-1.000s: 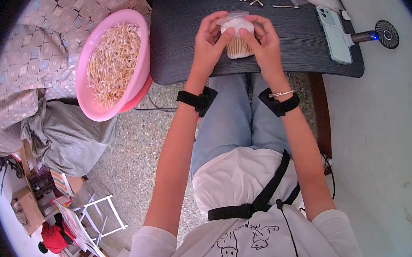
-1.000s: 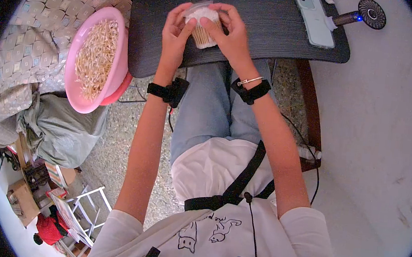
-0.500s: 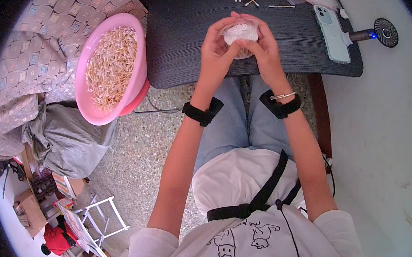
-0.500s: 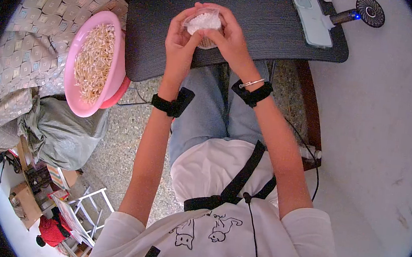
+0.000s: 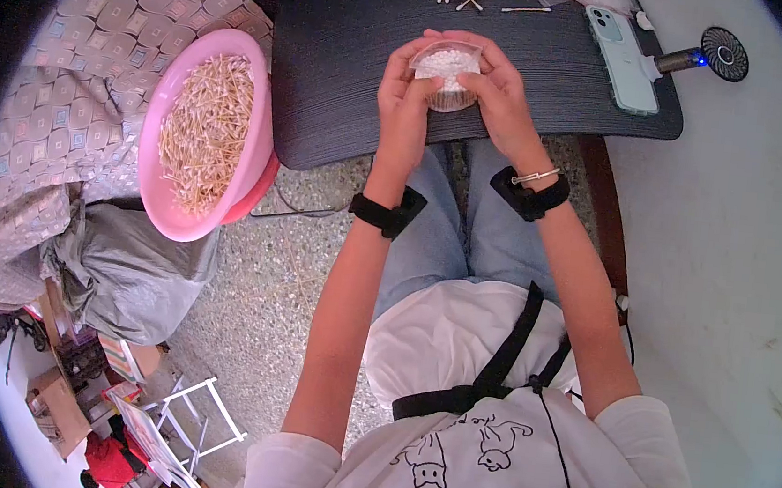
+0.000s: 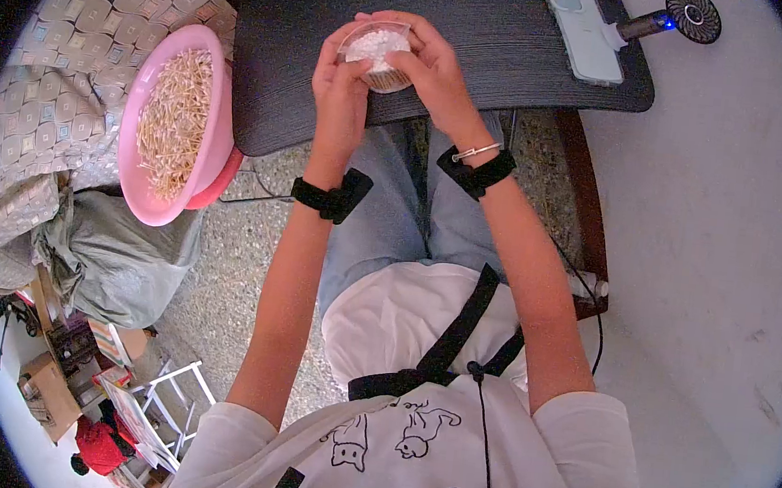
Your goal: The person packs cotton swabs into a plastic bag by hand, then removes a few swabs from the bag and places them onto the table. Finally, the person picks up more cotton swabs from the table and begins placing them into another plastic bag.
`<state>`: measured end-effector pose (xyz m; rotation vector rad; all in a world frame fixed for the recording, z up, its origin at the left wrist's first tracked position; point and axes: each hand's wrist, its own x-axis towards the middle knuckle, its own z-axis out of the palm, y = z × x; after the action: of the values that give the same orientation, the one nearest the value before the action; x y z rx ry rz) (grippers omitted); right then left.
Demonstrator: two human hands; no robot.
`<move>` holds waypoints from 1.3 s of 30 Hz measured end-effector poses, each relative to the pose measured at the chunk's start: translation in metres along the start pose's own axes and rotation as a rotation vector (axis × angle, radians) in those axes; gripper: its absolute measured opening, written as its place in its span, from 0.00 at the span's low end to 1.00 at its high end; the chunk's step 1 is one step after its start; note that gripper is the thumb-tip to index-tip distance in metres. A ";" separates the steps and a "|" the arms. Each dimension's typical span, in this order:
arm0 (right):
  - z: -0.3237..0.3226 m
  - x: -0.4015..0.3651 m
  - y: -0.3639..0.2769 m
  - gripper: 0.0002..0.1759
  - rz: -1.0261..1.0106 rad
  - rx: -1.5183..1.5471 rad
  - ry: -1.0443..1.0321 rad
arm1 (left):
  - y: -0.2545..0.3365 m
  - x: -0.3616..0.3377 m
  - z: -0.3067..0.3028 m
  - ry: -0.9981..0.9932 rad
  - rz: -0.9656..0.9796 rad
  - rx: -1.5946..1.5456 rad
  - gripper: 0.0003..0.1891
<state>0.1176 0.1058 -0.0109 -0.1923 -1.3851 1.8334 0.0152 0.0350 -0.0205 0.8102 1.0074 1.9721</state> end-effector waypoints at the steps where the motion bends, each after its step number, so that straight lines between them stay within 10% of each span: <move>1: 0.000 0.000 0.000 0.21 -0.001 -0.007 0.001 | 0.001 0.000 0.000 -0.008 -0.003 0.000 0.21; 39: -0.005 0.000 0.013 0.13 0.068 -0.140 0.092 | -0.005 0.006 0.005 0.041 -0.029 0.094 0.16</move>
<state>0.1138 0.1091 -0.0240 -0.3952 -1.4583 1.7602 0.0180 0.0438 -0.0208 0.8050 1.1370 1.9357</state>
